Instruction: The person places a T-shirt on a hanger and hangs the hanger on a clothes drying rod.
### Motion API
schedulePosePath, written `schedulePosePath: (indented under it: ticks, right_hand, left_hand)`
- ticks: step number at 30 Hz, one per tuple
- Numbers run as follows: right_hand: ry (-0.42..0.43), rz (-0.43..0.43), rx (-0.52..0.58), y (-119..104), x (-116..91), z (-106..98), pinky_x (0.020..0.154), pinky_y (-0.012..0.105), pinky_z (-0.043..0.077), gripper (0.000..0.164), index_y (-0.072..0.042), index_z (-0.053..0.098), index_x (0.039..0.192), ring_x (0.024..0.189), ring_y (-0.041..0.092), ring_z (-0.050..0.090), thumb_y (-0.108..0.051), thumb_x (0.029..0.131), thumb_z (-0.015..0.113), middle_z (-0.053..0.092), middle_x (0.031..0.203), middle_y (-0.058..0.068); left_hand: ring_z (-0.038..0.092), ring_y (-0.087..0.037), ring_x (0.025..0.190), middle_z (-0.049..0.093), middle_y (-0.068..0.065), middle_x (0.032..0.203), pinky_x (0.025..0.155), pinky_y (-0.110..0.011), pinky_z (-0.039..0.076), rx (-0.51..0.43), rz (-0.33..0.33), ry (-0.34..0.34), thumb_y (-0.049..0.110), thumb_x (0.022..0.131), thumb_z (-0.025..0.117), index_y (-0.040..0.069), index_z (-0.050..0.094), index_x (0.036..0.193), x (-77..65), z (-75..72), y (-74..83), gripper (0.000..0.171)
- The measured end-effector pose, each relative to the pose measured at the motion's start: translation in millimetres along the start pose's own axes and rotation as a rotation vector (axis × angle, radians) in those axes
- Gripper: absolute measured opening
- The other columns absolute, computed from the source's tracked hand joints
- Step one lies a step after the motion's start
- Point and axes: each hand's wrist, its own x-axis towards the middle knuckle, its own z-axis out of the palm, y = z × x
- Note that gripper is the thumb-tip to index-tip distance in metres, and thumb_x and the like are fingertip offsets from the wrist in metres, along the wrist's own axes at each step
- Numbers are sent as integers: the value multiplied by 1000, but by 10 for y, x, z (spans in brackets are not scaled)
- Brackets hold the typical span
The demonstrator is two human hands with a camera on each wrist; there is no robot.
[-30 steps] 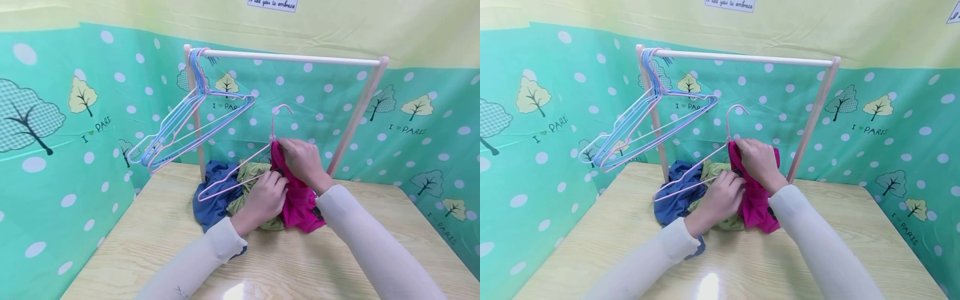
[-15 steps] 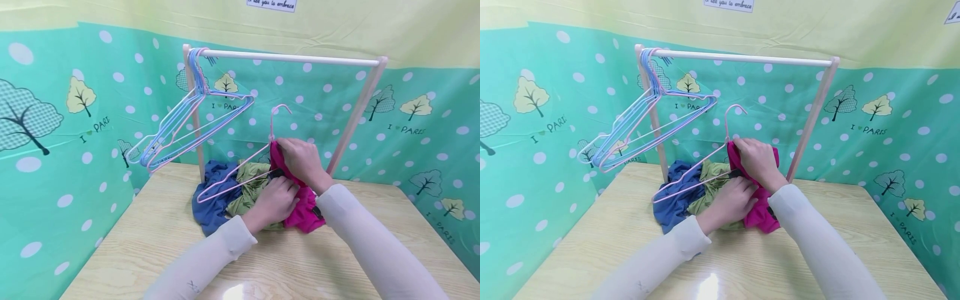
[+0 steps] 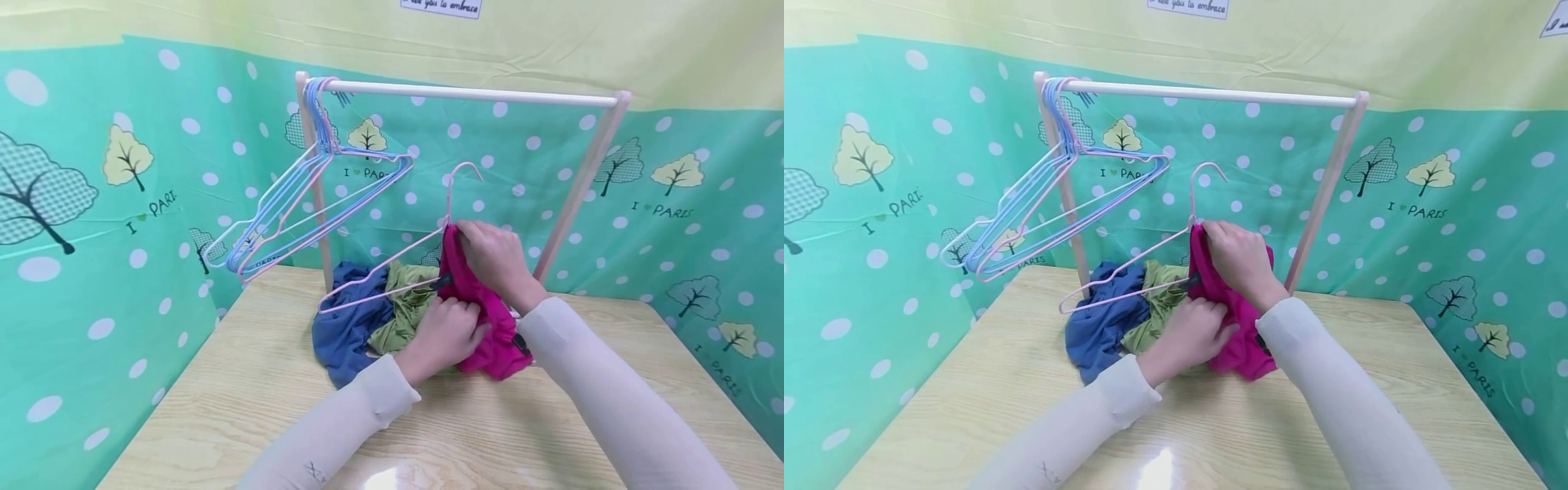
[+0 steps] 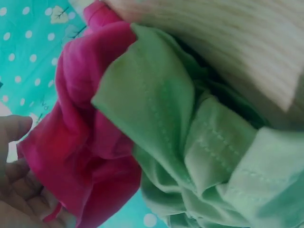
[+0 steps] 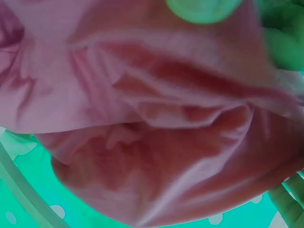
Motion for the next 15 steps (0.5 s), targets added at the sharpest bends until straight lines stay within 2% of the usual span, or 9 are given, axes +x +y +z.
schedulePosePath:
  ticks: [3, 7, 9, 15]
  right_hand:
    - [-8, 1, -5, -2, 12, -15, 48, 40, 51, 16, 0, 66, 103, 64, 27, 65, -6, 90, 61, 68, 84, 12]
    - [-2, 6, -2, 0, 25, -24, 48, 40, 51, 16, 0, 66, 103, 64, 28, 65, -6, 89, 62, 69, 85, 13]
    - [3, 6, -2, 5, 26, -26, 48, 40, 51, 16, 0, 66, 104, 65, 28, 65, -6, 89, 63, 69, 86, 13]
    - [5, 21, -19, 28, 11, -27, 52, 40, 53, 17, 1, 66, 105, 68, 29, 66, -6, 89, 63, 69, 88, 15]
  left_hand:
    - [52, -13, 55, 53, 6, 58, 52, -31, 41, 10, -36, -17, 50, 92, 52, 20, 56, 65, -8, -26, -2, 40]
    - [51, -14, 50, 50, 6, 53, 45, -30, 37, 1, -47, -48, 48, 92, 53, 21, 51, 57, -18, -55, 2, 44]
    - [50, -14, 46, 48, 6, 51, 41, -30, 34, -6, -61, -58, 46, 92, 53, 20, 50, 58, -31, -69, 8, 43]
    - [52, -18, 44, 45, 2, 49, 35, -29, 33, -101, -173, -66, 37, 93, 54, 17, 49, 69, -60, -115, 25, 32]
